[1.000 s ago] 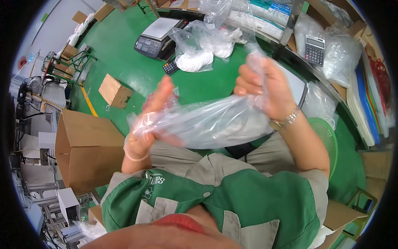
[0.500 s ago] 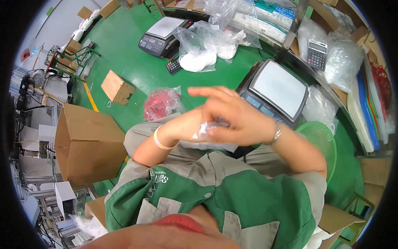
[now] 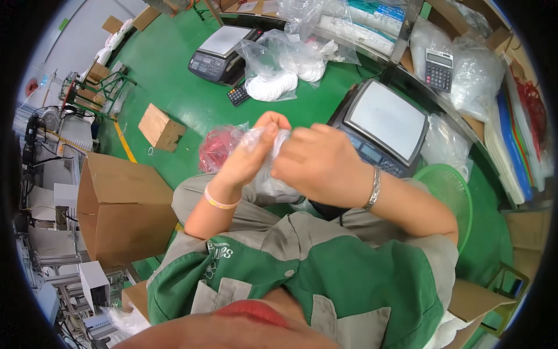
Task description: Weighing circular white components on a scale and packing them into plastic bags.
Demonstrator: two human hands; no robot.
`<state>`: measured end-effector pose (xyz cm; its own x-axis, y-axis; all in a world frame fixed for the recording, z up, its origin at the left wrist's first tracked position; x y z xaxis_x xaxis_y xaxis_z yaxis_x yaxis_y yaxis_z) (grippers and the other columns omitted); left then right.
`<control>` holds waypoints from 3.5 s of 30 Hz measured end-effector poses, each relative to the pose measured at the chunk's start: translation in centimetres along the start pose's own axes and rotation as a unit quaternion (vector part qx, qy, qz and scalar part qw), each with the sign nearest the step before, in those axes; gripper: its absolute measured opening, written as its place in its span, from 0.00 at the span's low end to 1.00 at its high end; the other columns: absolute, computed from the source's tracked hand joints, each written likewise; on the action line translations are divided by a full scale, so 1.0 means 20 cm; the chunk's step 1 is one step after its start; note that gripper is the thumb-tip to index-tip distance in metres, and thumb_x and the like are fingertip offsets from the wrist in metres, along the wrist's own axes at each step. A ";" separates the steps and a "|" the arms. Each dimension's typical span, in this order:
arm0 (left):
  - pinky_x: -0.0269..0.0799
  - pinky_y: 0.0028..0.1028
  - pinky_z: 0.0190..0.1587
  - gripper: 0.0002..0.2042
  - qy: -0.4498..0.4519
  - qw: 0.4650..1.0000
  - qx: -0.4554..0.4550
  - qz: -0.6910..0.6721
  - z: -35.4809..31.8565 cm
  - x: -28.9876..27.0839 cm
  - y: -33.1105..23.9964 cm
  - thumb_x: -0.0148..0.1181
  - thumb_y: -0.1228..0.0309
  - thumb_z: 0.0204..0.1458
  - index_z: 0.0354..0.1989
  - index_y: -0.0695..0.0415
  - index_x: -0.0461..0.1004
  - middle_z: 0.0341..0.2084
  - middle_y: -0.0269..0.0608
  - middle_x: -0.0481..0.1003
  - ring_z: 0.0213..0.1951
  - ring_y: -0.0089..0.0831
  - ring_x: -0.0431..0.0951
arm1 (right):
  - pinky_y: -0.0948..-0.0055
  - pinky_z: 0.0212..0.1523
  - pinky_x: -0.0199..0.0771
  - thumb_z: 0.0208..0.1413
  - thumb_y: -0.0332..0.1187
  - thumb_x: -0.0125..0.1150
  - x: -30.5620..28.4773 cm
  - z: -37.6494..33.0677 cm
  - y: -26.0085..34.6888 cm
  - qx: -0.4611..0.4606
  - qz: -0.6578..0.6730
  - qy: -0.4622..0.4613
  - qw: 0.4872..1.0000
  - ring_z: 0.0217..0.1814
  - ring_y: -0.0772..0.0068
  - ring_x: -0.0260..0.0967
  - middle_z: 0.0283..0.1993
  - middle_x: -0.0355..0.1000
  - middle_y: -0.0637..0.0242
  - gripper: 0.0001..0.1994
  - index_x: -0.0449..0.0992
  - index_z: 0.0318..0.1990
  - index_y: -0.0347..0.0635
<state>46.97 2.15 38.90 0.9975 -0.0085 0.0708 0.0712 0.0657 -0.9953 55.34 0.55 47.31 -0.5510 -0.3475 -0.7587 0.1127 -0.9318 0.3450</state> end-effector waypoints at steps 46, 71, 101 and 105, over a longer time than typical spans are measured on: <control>0.58 0.35 0.54 0.28 -0.095 0.933 0.197 0.286 -0.17 -0.09 0.28 0.58 0.65 0.49 0.58 0.59 0.58 0.53 0.50 0.61 0.53 0.35 0.63 | 0.71 0.58 0.54 0.52 0.38 0.57 0.16 -0.05 -0.26 0.160 0.394 0.087 0.901 0.60 0.67 0.55 0.54 0.59 0.58 0.23 0.59 0.51 0.37; 0.66 0.32 0.27 0.07 -0.494 0.745 0.215 0.392 -1.14 -1.22 -0.83 0.48 0.73 0.47 0.25 0.60 0.73 0.22 0.40 0.71 0.25 0.34 0.71 | 0.67 0.60 0.52 0.57 0.36 0.46 0.41 -0.15 -0.76 0.241 0.272 0.147 0.920 0.63 0.62 0.53 0.65 0.50 0.61 0.21 0.62 0.57 0.41; 0.71 0.38 0.41 0.24 -0.326 0.178 -0.647 0.666 -2.19 -1.33 -1.18 0.64 0.55 0.38 0.42 0.57 0.73 0.39 0.48 0.74 0.41 0.45 0.75 | 0.66 0.56 0.60 0.48 0.32 0.57 0.43 -0.46 -1.05 0.321 0.131 0.254 0.903 0.59 0.52 0.58 0.58 0.58 0.48 0.19 0.68 0.50 0.39; 0.68 0.24 0.42 0.22 -0.306 0.726 -0.254 0.561 -0.97 -1.49 -0.68 0.56 0.71 0.50 0.55 0.57 0.63 0.43 0.43 0.72 0.41 0.26 0.72 | 0.65 0.55 0.60 0.48 0.30 0.57 0.39 -0.36 -0.96 0.294 0.140 0.235 0.916 0.57 0.51 0.59 0.58 0.59 0.49 0.19 0.68 0.50 0.39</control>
<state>16.24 -17.77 49.09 0.2533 0.2215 -0.9417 -0.6421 -0.6896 -0.3349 54.75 15.07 30.80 -0.1360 -0.7003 -0.7008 -0.3457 -0.6293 0.6960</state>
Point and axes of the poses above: each hand's wrist, its own z-axis towards the middle knuckle, its own x-axis out of the palm, y = z × x, the point moved 10 cm from there along z, towards the middle knuckle
